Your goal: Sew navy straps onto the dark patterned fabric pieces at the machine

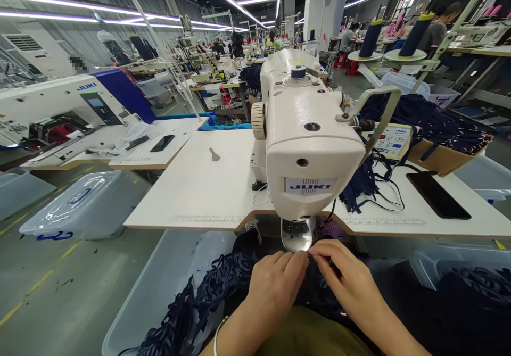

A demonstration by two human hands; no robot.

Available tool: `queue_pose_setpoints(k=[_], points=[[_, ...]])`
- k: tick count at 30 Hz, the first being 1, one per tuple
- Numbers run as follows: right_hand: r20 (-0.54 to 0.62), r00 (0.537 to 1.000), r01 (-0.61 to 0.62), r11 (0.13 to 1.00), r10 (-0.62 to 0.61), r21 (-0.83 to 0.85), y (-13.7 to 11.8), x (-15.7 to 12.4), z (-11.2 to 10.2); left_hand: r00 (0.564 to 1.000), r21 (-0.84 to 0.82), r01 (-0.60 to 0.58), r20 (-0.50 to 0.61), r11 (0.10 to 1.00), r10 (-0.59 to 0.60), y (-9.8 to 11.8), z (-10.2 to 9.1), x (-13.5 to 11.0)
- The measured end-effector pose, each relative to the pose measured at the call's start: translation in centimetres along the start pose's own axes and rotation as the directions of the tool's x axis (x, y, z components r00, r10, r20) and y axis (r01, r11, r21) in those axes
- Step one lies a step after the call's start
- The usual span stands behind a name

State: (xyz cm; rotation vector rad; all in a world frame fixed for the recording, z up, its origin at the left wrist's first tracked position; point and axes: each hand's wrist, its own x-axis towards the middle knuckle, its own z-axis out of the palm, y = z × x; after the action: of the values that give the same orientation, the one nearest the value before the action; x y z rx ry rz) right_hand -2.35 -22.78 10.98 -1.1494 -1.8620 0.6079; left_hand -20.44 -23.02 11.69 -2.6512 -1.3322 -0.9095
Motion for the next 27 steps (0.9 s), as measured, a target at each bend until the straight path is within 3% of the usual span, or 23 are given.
queue_pose_setpoints(k=[3,5,8,11,14,17,19,22,24,26,27], points=[[-0.189,0.977,-0.092,0.996,0.094,0.022,-0.2,0.2,0.7,1.000,-0.067,0.018,0.010,0.998,-0.017,0.2,0.6,-0.2],[-0.216,0.967,-0.128,0.991,0.135,0.044,-0.2,0.3,0.9,1.000,-0.085,0.006,0.013,0.996,-0.005,0.1,0.9,-0.4],[-0.127,0.985,-0.110,0.993,0.115,0.043,0.1,0.3,0.7,1.000,-0.067,-0.013,0.026,0.998,0.015,-0.2,1.1,-0.8],[0.040,0.999,0.000,0.999,0.002,-0.043,0.4,0.1,-0.1,0.993,-0.033,-0.004,0.114,0.999,0.008,-0.4,0.8,-1.0],[0.274,0.952,0.187,0.969,-0.139,-0.160,0.4,-0.4,-0.6,0.978,0.014,0.030,0.208,0.999,-0.032,-0.5,0.5,-0.9],[0.344,0.925,0.247,0.945,-0.163,-0.216,0.5,-1.1,-0.5,0.965,0.004,0.048,0.258,0.999,-0.047,-0.8,0.4,-0.7],[0.318,0.941,0.175,0.969,-0.113,-0.173,0.9,-1.4,-0.3,0.967,-0.021,0.058,0.250,0.998,-0.051,-1.1,0.4,-0.7],[0.256,0.961,-0.105,0.994,0.108,-0.026,1.9,-1.3,-0.5,0.971,-0.007,0.079,0.227,0.997,-0.075,-1.7,0.3,-1.2],[0.283,0.908,-0.340,0.938,0.309,0.068,2.5,-1.2,-0.6,0.947,0.085,0.192,0.244,0.978,-0.207,-1.8,0.1,-1.6],[0.353,0.817,-0.533,0.831,0.456,0.158,3.0,-1.3,-0.4,0.858,0.096,0.372,0.345,0.923,-0.382,-1.8,0.0,-1.8],[0.383,0.774,-0.605,0.768,0.505,0.211,3.1,-1.4,-0.2,0.805,0.017,0.453,0.422,0.891,-0.417,-1.6,0.1,-1.9]])
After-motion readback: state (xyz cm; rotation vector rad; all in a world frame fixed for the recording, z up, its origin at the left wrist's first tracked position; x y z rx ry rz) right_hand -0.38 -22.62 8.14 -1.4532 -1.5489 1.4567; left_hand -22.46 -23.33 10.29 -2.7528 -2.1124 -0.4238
